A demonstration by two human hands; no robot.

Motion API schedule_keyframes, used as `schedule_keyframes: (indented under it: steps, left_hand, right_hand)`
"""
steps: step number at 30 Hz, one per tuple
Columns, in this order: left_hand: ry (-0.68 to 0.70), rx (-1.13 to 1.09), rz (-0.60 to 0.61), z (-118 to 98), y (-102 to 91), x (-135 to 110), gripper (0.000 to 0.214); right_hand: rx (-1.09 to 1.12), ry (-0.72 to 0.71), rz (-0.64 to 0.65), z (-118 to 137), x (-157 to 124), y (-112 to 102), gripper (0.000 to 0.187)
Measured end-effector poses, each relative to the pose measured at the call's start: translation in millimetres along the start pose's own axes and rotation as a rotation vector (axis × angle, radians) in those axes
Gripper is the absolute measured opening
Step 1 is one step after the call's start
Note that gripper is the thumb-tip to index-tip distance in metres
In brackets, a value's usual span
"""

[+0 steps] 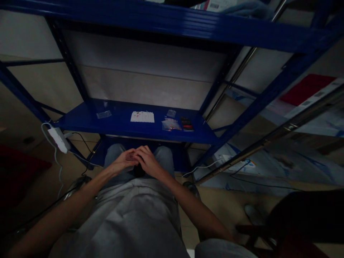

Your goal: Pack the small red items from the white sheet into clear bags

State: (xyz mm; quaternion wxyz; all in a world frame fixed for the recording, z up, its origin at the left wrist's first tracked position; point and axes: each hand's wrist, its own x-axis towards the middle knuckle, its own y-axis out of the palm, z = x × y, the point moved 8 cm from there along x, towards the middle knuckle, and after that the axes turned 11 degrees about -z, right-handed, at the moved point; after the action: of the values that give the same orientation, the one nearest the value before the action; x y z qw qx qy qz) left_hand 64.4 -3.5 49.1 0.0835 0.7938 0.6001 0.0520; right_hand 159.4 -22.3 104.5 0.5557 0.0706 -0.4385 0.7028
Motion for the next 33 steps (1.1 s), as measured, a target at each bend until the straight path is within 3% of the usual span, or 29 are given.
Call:
schedule_keyframes:
  steps: [6, 14, 20, 23, 25, 28, 31, 33]
  left_hand:
    - [-0.075, -0.040, 0.048, 20, 4.3, 2, 0.057]
    - [-0.138, 0.050, 0.061, 31, -9.5, 33, 0.047]
    - [-0.161, 0.115, 0.124, 39, 4.8, 14, 0.044]
    - [-0.083, 0.056, 0.097, 33, 7.4, 9, 0.039]
    - [-0.041, 0.027, 0.047, 29, 4.7, 11, 0.036]
    - [-0.026, 0.019, 0.018, 26, 4.2, 19, 0.036]
    - [-0.014, 0.023, 0.030, 22, 7.5, 27, 0.035]
    - [0.038, 0.024, -0.046, 15, 1.1, 30, 0.034]
  right_hand:
    - [-0.037, 0.013, -0.045, -8, -11, -4, 0.011]
    - [0.019, 0.213, -0.259, -59, 2, -13, 0.010]
    - [0.217, 0.370, -0.396, -68, -10, -22, 0.005]
    - [0.384, 0.464, -0.463, -71, -15, -27, 0.024]
    - [0.480, 0.547, -0.448, -75, -16, -24, 0.032]
    - [0.523, 0.637, -0.390, -82, -13, -19, 0.029]
    - [0.527, 0.660, -0.371, -90, -8, -16, 0.030]
    - [0.540, 0.669, -0.360, -93, -7, -12, 0.028]
